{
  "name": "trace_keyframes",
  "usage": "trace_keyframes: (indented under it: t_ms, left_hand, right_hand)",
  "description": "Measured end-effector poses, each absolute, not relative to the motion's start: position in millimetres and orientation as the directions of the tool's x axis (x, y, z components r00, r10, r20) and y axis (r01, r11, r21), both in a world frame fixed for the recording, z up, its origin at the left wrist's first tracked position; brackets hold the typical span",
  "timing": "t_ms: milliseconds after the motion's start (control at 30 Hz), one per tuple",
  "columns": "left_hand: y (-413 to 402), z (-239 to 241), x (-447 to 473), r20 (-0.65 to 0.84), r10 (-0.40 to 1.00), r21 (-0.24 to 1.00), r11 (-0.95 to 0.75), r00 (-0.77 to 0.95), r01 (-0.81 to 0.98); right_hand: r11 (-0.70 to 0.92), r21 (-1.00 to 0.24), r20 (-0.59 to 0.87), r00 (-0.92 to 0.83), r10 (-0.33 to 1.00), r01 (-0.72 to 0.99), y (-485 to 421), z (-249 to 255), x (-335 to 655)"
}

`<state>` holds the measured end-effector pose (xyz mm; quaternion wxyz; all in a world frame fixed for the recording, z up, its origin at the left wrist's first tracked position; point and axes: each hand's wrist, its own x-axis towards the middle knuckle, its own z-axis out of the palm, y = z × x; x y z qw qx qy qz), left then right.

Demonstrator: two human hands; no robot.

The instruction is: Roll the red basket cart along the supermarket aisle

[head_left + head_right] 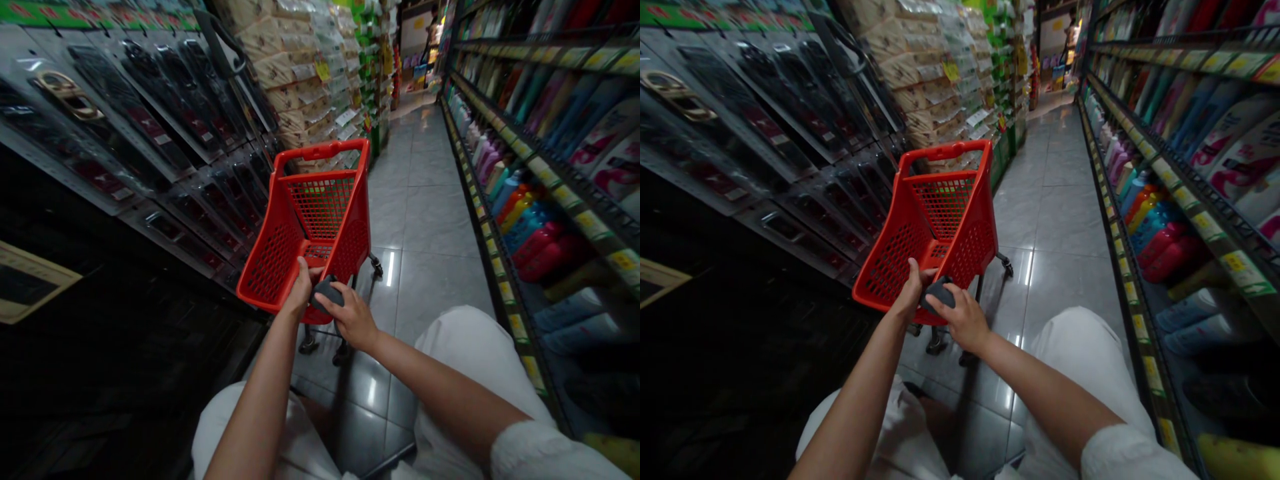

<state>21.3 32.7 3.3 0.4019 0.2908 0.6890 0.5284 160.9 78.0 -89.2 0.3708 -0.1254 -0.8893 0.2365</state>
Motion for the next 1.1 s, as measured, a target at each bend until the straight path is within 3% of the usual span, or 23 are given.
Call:
trace_keyframes:
  t_ms: [67, 167, 267, 367, 800, 1100]
  left_hand:
    - [32, 4, 21, -0.26, 0.853, 0.962, 0.27, -0.452, -0.043]
    - [31, 5, 22, -0.255, 0.88, 0.965, 0.257, -0.402, -0.049]
    - [31, 4, 24, -0.218, 0.864, 0.968, 0.249, -0.453, 0.009]
    - [30, 1, 26, -0.198, 0.835, 0.965, 0.257, -0.514, 0.045]
    - [39, -2, 26, -0.255, 0.799, 0.966, 0.186, -0.544, -0.18]
    - [39, 2, 27, -0.234, 0.774, 0.97, 0.223, -0.588, -0.093]
  right_hand:
    - [0.853, -0.519, 0.591, -0.701, 0.398, 0.047, 81, -94, 165]
    - [0.764, -0.635, 0.558, -0.613, 0.559, 0.118, 101, -99, 162]
    - [0.616, -0.776, 0.51, -0.438, 0.741, 0.139, 126, -99, 150]
    - [0.568, -0.815, 0.494, -0.378, 0.783, 0.113, 142, -94, 134]
    - [0.633, -0.771, 0.532, -0.475, 0.701, 0.069, 98, -98, 131]
    - [0.83, -0.555, 0.686, -0.596, 0.417, -0.058, 68, -121, 154]
